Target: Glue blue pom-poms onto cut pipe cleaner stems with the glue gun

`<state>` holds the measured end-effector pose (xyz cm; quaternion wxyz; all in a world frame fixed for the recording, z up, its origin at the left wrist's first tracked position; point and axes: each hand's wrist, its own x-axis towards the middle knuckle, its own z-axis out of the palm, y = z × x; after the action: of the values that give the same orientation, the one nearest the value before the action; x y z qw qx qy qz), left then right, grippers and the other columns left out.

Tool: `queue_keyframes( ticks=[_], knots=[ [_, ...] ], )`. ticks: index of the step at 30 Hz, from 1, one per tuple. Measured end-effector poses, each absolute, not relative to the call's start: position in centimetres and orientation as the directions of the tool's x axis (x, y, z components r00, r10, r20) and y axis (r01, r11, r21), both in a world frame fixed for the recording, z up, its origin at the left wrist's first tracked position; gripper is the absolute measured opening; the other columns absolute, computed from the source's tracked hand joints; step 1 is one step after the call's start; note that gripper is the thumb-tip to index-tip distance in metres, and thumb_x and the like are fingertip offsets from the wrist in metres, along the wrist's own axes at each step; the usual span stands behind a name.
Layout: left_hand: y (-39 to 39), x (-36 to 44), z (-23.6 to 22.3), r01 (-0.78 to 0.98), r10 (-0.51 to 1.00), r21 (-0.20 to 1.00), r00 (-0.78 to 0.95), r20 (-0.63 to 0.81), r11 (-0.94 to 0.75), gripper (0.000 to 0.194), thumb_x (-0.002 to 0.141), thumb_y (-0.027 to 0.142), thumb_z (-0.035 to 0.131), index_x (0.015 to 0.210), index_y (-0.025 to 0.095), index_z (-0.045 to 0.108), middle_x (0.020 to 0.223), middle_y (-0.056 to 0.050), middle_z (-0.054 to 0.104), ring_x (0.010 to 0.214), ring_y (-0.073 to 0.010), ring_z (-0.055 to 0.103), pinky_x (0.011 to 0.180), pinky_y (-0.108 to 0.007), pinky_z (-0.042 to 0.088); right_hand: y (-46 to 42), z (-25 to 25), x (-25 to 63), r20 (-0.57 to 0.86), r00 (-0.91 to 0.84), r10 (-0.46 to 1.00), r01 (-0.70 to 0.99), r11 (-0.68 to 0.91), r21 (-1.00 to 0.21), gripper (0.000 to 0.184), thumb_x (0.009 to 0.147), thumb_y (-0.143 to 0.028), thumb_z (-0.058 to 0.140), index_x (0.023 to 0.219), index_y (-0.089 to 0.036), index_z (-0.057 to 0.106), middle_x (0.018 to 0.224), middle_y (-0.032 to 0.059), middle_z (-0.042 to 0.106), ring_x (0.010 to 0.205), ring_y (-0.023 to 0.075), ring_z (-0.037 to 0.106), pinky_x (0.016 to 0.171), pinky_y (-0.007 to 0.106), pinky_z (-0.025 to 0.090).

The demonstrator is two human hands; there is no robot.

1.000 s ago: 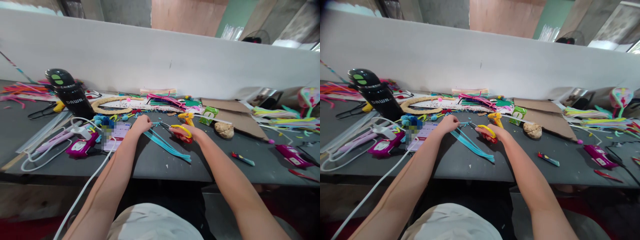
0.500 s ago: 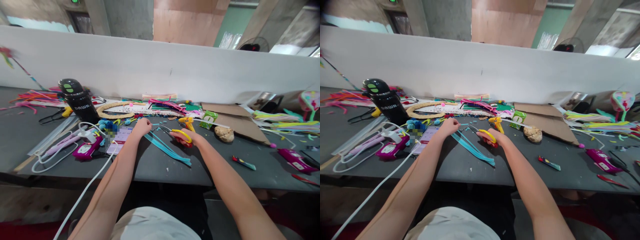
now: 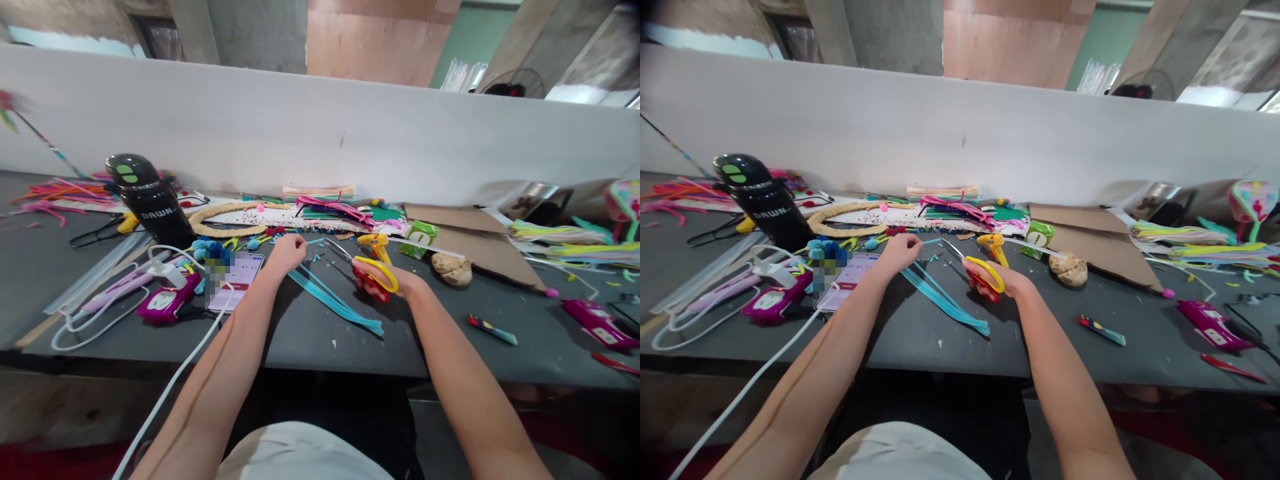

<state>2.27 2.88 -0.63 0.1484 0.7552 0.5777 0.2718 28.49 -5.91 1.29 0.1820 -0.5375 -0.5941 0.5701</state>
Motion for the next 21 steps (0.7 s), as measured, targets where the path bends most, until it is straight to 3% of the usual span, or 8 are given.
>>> queue_keyframes(
  ticks=[21],
  knots=[
    [2.6, 3.1, -1.4, 0.733, 0.929, 0.574, 0.243, 0.281, -0.365, 0.025, 0.084, 0.03, 0.051, 0.083, 0.018, 0.073, 0.082, -0.005, 0.074, 0.077, -0.0195, 0.065, 0.074, -0.028, 0.047, -5.0, -0.1, 28.2, -0.449, -0.313, 0.837, 0.446, -0.288, -0.847, 0.062, 0.078, -0.079, 0.05, 0.068, -0.017, 0.054, 0.04, -0.0045, 0.044, 0.028, 0.0075, 0.036, 0.028, 0.02, 0.03]
  ],
)
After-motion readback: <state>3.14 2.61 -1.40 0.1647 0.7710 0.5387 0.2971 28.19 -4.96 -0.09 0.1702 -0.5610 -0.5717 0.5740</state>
